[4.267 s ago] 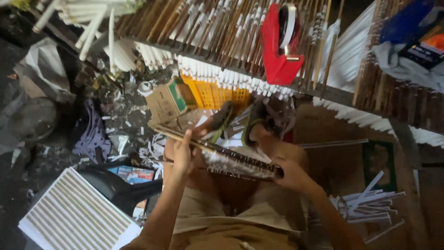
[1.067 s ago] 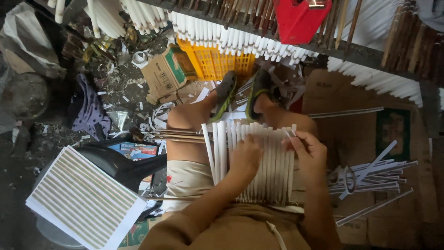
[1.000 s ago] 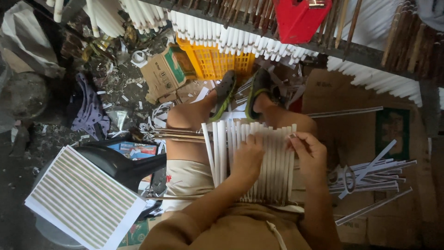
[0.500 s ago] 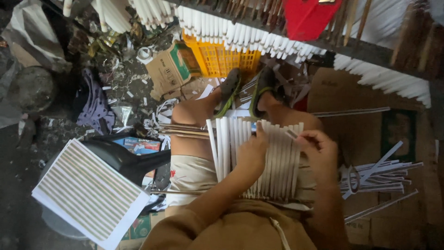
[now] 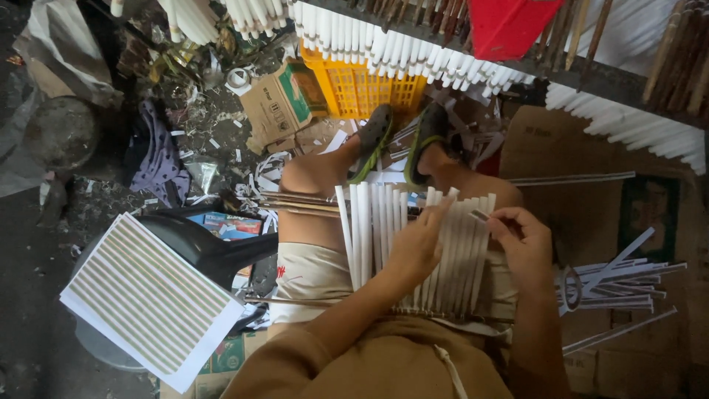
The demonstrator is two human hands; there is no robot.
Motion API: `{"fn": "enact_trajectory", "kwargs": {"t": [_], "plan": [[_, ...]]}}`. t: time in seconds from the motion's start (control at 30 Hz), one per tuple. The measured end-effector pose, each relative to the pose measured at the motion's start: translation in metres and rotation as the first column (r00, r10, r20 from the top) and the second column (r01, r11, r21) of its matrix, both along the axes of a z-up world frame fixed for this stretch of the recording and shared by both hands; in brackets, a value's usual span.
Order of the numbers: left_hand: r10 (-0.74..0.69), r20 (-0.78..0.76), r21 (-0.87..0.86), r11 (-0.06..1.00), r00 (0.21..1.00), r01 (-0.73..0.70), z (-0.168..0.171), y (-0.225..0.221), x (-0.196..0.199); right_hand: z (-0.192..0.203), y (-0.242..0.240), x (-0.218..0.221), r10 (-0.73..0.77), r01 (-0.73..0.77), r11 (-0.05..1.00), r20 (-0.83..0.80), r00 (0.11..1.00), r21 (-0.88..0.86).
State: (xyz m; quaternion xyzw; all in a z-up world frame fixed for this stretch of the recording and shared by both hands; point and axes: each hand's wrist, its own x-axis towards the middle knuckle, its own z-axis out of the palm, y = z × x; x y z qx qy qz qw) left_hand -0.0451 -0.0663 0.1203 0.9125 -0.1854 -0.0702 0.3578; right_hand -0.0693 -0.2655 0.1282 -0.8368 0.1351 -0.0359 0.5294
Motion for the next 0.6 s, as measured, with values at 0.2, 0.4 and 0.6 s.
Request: {"fn": "enact_trajectory", "kwargs": {"t": [0.2,0.4,0.6], "plan": [[-0.045,0.105,-0.221,0.973,0.994,0.067,-0.021,-0.004,-0.003,-0.016,-0.012,-0.004,-0.025,0.023,0.996,0.016,1.000,0.086],[-0.048,0.122,-0.322,0.943,0.991,0.085,-0.036,-0.003,-0.002,-0.017,-0.017,-0.001,-0.004,-0.004,0.997,0.102,0.995,0.080],[-0.028,0.141,-0.315,0.946,0.990,0.071,-0.047,-0.008,-0.002,-0.008,-0.010,-0.002,0.032,-0.048,0.992,0.135,0.990,0.118]]}}
